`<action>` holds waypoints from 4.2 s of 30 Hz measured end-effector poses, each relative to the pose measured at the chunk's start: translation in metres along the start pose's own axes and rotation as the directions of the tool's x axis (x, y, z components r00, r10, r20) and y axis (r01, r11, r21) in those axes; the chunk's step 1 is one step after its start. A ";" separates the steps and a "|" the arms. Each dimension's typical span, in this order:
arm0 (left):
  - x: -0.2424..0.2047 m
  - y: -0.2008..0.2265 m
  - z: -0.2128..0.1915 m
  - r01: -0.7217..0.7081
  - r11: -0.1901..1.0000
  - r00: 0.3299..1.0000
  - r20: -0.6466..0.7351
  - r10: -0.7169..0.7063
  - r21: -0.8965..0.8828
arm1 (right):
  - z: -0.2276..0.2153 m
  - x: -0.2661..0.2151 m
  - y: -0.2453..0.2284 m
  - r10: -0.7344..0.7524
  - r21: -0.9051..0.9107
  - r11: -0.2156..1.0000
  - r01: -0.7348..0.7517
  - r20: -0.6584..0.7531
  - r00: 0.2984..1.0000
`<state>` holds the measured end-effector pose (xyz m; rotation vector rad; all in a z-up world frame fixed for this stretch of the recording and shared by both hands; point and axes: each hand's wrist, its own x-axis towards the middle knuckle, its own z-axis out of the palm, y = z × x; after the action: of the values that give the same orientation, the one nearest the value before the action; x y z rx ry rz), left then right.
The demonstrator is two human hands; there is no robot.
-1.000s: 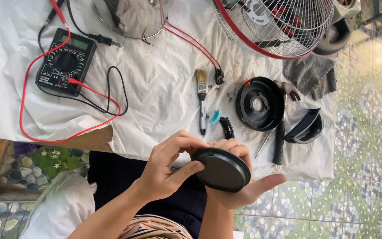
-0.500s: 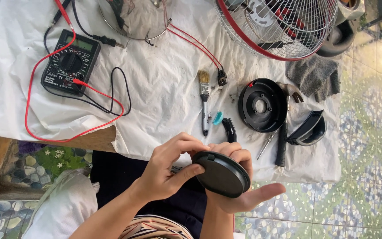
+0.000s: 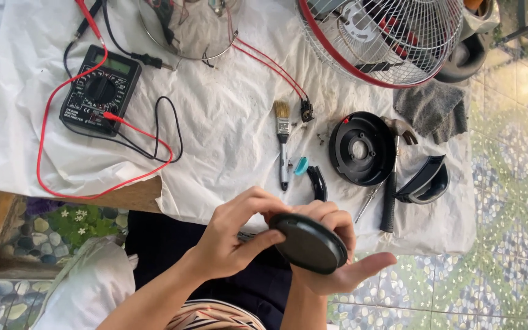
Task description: Cleaning disassembled electric kettle components using a small brush in a workshop setting.
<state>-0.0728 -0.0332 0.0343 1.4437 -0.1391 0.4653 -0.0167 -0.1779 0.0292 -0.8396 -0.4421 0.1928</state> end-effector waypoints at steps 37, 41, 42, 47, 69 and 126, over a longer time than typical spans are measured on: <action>0.003 -0.045 -0.062 0.177 0.982 0.793 -0.599 -0.107 0.060 | -0.082 0.094 0.076 0.250 -0.852 -0.473 0.226 0.116 0.961; 0.006 -0.048 -0.064 0.227 0.969 0.765 -0.633 -0.116 0.098 | -0.051 0.089 0.046 0.233 -0.949 -0.286 0.132 0.065 0.970; 0.008 -0.048 -0.063 0.228 0.970 0.757 -0.643 -0.119 0.088 | -0.040 0.085 0.035 0.196 -0.982 -0.141 0.123 0.094 0.976; 0.019 -0.044 -0.055 0.225 0.970 0.774 -0.621 -0.125 0.087 | -0.014 0.053 0.021 0.159 -0.971 0.165 0.172 0.198 0.967; 0.009 -0.038 0.027 -0.155 0.568 0.903 0.349 -0.250 0.808 | -0.153 -0.031 -0.083 -0.293 -0.601 0.751 -0.275 -0.675 0.677; 0.011 0.014 -0.030 0.052 0.864 0.999 -0.013 -0.053 0.501 | -0.083 0.025 -0.018 -0.192 -0.443 0.896 0.038 -0.309 0.932</action>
<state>-0.0741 -0.0010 0.0468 1.9560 0.0272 0.4761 0.0430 -0.2371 0.0018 -1.2546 -0.2001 -0.1751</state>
